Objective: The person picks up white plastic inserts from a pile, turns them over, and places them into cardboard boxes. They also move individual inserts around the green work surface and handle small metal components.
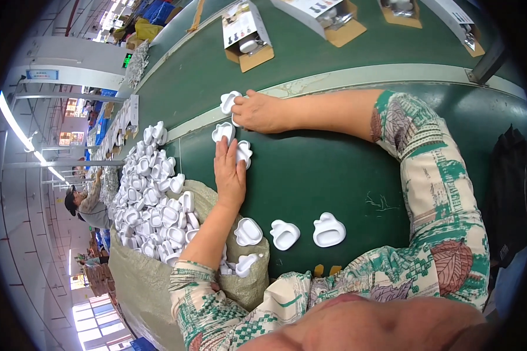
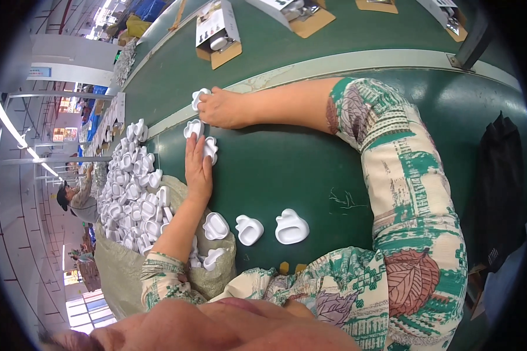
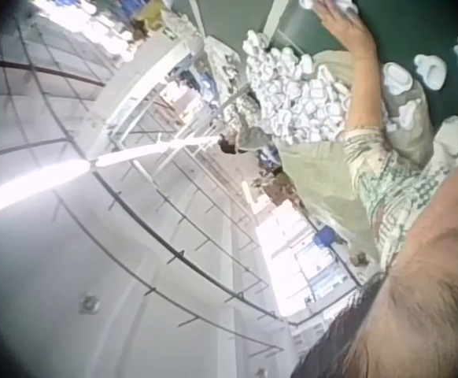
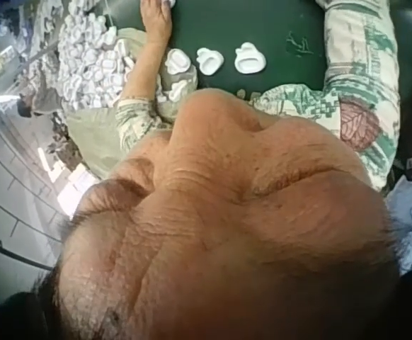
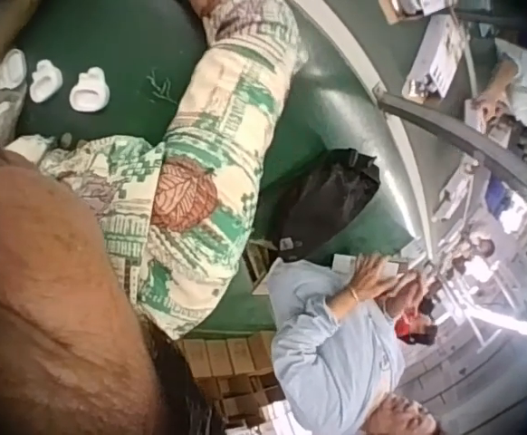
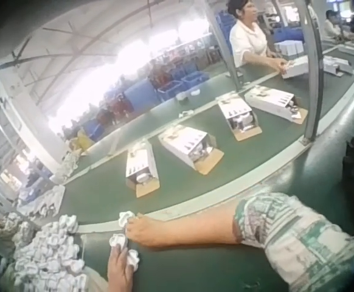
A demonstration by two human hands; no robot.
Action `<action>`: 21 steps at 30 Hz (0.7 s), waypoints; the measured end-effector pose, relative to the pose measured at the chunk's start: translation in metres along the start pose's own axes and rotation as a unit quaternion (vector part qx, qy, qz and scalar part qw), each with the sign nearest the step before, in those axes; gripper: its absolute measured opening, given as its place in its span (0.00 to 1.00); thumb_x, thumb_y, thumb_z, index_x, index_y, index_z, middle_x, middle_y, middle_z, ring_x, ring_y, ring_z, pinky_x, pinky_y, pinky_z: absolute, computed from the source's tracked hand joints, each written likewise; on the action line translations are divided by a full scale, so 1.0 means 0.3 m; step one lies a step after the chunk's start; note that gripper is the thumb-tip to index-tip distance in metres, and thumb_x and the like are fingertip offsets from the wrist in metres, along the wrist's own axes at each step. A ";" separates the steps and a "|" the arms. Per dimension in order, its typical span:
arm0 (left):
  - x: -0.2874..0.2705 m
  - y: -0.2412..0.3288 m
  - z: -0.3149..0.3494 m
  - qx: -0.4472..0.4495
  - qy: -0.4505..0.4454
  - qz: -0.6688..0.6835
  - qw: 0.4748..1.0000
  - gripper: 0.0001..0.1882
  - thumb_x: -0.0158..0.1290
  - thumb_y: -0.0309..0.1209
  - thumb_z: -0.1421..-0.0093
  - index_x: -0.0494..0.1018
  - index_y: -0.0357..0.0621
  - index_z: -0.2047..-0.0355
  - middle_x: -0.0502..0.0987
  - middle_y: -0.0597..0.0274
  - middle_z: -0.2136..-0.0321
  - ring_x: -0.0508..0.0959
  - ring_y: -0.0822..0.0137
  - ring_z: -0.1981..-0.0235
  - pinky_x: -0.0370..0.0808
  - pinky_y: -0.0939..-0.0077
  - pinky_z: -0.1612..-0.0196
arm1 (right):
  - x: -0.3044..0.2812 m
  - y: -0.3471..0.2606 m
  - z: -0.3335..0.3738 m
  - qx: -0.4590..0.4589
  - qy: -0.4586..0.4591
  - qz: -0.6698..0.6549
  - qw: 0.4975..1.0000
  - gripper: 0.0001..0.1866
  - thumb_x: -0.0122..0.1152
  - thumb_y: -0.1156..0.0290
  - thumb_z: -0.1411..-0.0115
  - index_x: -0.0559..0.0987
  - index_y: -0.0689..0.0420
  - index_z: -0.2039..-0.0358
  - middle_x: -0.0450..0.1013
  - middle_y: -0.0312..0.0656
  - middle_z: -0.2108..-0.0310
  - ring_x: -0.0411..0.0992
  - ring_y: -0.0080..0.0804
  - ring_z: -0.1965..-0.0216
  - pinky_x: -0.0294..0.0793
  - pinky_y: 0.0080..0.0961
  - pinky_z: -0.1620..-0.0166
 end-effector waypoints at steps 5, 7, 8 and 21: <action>-0.006 -0.015 0.002 -0.010 0.011 -0.013 1.000 0.23 0.43 0.32 0.39 0.63 0.41 0.43 0.57 0.48 0.39 0.56 0.47 0.38 0.53 0.59 0.38 | 0.007 0.037 0.047 0.059 -0.018 -0.010 0.998 0.05 0.53 0.72 0.51 0.75 0.57 0.74 0.71 0.40 0.68 0.68 0.36 0.59 0.68 0.34 0.62; -0.002 -0.016 0.001 -0.009 0.018 -0.013 1.000 0.23 0.43 0.33 0.38 0.63 0.41 0.43 0.57 0.49 0.39 0.57 0.47 0.38 0.54 0.60 0.38 | -0.015 0.077 0.080 0.077 0.022 0.013 0.997 0.04 0.52 0.72 0.51 0.74 0.56 0.76 0.71 0.39 0.70 0.68 0.35 0.61 0.68 0.34 0.63; 0.004 -0.011 -0.004 -0.009 0.019 -0.007 1.000 0.23 0.42 0.33 0.38 0.63 0.41 0.43 0.58 0.49 0.39 0.57 0.47 0.38 0.54 0.60 0.38 | -0.016 0.115 0.092 0.084 0.050 0.030 0.995 0.04 0.52 0.72 0.51 0.74 0.56 0.76 0.70 0.39 0.71 0.68 0.35 0.61 0.68 0.33 0.63; 0.000 -0.002 -0.004 -0.022 0.033 0.011 0.999 0.21 0.43 0.32 0.39 0.65 0.39 0.45 0.61 0.48 0.41 0.59 0.48 0.39 0.56 0.61 0.38 | -0.137 0.425 0.147 0.276 0.068 0.177 0.942 0.06 0.55 0.71 0.51 0.76 0.58 0.73 0.71 0.41 0.66 0.69 0.37 0.60 0.69 0.34 0.61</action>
Point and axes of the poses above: each hand's wrist, its own z-axis away from the middle knuckle, its own x-axis out of the palm, y = z × x, the point moved 1 cm from there along -z, towards the middle knuckle
